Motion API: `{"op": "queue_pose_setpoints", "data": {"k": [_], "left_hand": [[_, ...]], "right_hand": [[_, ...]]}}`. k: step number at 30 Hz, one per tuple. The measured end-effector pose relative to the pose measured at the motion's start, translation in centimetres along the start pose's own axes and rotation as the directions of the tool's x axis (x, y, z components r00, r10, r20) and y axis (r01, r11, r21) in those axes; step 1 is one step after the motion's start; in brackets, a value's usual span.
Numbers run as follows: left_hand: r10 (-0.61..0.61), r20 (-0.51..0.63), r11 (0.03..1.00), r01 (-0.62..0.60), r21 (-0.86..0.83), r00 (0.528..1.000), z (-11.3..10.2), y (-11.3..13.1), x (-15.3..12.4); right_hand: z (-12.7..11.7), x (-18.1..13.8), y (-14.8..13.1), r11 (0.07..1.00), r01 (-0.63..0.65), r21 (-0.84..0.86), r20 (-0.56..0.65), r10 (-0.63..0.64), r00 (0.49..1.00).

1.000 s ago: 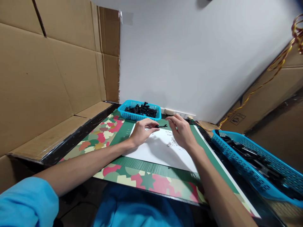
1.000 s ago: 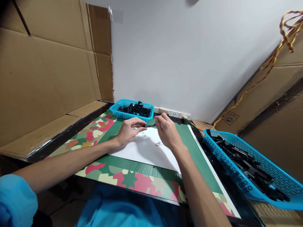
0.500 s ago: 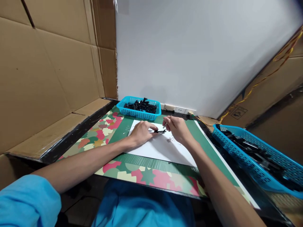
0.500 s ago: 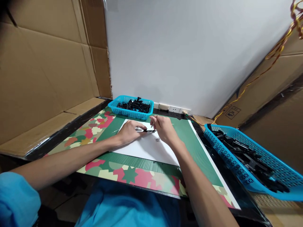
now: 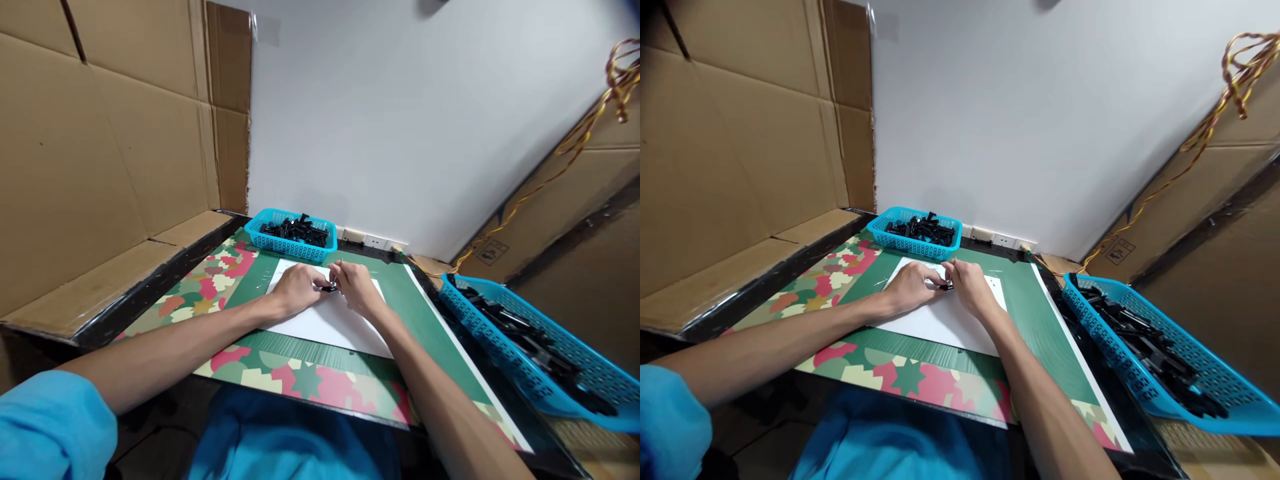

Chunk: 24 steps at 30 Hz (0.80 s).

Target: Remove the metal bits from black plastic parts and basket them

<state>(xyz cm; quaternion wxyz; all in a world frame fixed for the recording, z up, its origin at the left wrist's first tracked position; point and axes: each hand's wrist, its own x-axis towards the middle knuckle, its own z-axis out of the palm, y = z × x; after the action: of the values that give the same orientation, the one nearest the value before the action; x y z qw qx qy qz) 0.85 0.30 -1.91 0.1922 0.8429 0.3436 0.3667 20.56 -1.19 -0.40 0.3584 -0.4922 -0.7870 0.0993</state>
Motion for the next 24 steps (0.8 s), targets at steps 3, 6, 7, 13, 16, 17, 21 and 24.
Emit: {"op": "queue_pose_setpoints", "data": {"k": [3,6,7,13,16,17,21,24], "left_hand": [[0.016,-0.001,0.999,-0.016,-0.035,1.000,0.01,-0.06,-0.05],[0.024,0.001,0.998,-0.024,-0.064,1.000,0.04,-0.11,-0.12],[0.028,0.004,0.997,-0.028,-0.075,1.000,0.07,-0.12,-0.13],[0.061,0.000,0.989,-0.060,-0.138,0.998,0.32,0.05,-0.06],[0.073,0.001,0.988,-0.072,-0.136,0.997,0.44,0.01,-0.04],[0.076,0.001,0.988,-0.075,-0.134,0.997,0.47,-0.05,-0.04],[0.064,-0.009,0.989,-0.065,-0.133,0.998,0.48,-0.25,-0.01],[0.056,0.000,0.991,-0.056,-0.120,0.998,0.41,-0.17,-0.02]], "right_hand": [[0.03,0.00,0.14,1.000,-0.003,-0.007,0.013,0.003,1.000],[0.00,0.01,0.09,1.000,0.002,-0.014,0.015,-0.002,1.000],[-0.02,0.02,0.07,1.000,0.003,-0.016,0.019,-0.002,1.000],[0.02,0.15,0.01,0.999,0.022,-0.030,0.032,-0.021,0.999],[0.05,0.20,0.04,1.000,-0.002,-0.006,0.031,0.002,1.000],[0.06,0.22,0.08,1.000,-0.013,0.008,0.030,0.013,0.999],[0.03,0.28,0.36,0.997,-0.057,0.051,0.017,0.057,0.998],[0.03,0.30,0.52,0.996,-0.076,0.056,0.017,0.075,0.997]]}}
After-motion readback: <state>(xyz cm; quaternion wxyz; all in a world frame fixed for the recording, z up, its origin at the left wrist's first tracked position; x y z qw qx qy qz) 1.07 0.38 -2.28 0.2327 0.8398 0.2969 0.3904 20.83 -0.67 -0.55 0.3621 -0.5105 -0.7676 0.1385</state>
